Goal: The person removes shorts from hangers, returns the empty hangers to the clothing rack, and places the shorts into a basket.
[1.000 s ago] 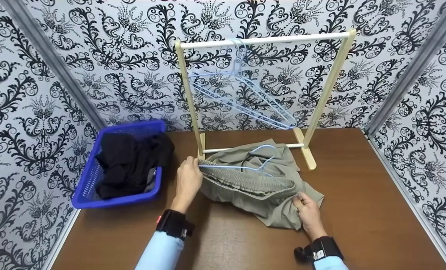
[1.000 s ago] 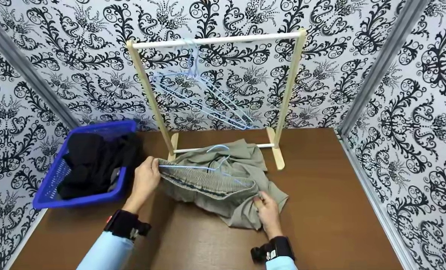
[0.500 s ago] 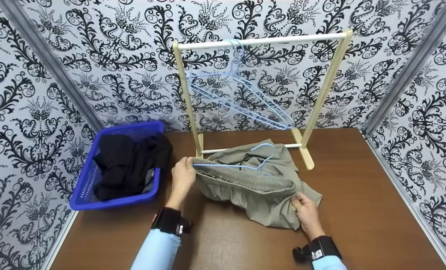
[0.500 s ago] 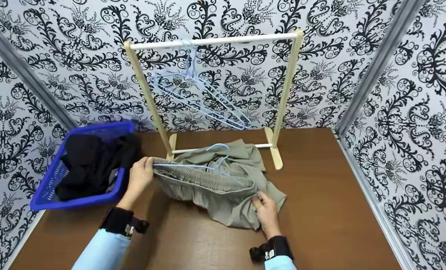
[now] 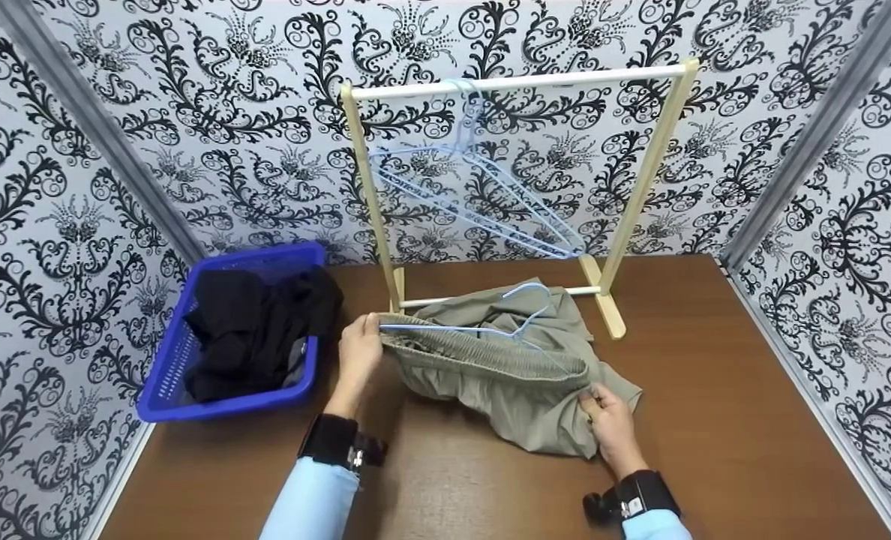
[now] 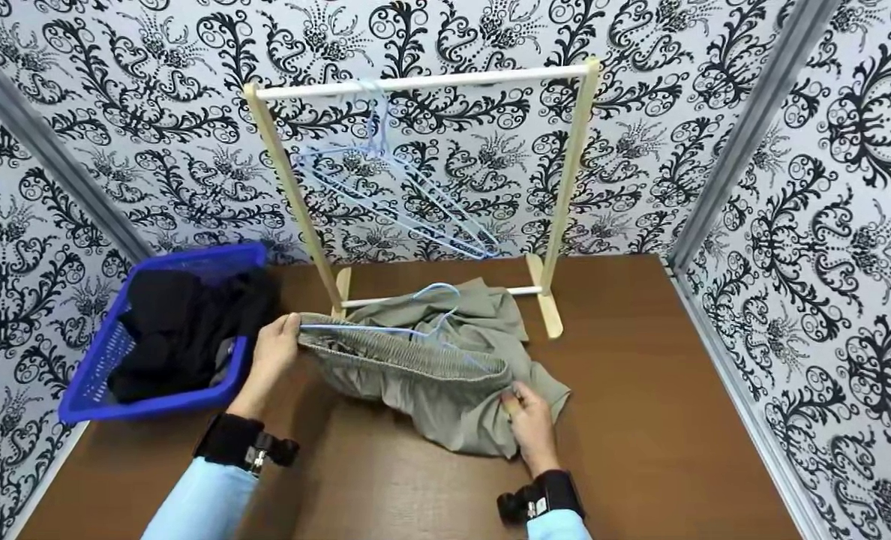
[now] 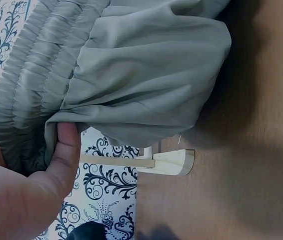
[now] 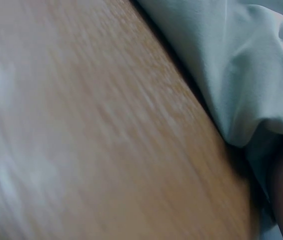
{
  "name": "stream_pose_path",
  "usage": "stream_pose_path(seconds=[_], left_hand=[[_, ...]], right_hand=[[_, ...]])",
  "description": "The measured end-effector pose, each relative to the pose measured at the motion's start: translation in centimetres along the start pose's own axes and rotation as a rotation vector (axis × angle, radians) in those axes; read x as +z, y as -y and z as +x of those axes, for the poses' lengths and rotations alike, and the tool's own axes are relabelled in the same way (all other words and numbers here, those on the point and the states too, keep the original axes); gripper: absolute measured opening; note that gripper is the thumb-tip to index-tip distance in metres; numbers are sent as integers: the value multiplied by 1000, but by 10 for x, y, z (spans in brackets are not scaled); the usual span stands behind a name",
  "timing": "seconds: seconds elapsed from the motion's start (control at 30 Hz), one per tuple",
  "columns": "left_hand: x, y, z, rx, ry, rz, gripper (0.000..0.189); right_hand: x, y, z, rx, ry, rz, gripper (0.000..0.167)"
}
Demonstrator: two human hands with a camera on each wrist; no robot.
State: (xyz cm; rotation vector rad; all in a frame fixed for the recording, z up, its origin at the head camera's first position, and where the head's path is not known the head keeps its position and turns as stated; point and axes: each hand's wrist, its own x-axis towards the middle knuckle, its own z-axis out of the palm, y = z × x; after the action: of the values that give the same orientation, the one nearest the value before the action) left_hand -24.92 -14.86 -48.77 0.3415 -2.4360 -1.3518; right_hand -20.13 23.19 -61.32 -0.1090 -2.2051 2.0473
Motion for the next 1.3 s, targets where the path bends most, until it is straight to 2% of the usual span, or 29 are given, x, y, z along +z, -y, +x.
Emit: stream_pose_path(seconds=[0.07, 0.13, 0.33, 0.5, 0.6, 0.73, 0.87, 0.93, 1.07, 1.2, 1.3], left_hand=[[-1, 0, 0, -26, 3, -28, 30], [0, 0, -1, -65, 0, -99, 30], [3, 1, -6, -212, 3, -449, 34], [8, 6, -8, -312, 66, -724, 38], [11, 8, -8, -353, 86, -814, 37], [17, 10, -9, -404, 93, -879, 34], [25, 12, -12, -419, 151, -967, 46], [27, 14, -14, -414, 153, -963, 48], [29, 14, -18, -406, 110, -850, 41], [28, 12, -22, -325, 71, -669, 31], [28, 13, -24, -259, 33, -498, 36]], right_hand=[[0, 1, 0, -9, -5, 6, 23], [0, 2, -1, -14, -9, 13, 23], [1, 1, -2, -13, -3, 19, 24], [2, -1, -2, -5, -7, 3, 20], [2, -3, 0, 0, -7, -24, 17], [3, -2, 1, -4, -11, -45, 17], [3, -2, 1, -4, -11, -26, 15], [2, -2, 1, -6, -7, -13, 17], [1, -2, -1, -8, -11, -9, 17], [0, -2, -1, -2, -17, -19, 14], [0, -2, 0, 9, -17, -24, 14]])
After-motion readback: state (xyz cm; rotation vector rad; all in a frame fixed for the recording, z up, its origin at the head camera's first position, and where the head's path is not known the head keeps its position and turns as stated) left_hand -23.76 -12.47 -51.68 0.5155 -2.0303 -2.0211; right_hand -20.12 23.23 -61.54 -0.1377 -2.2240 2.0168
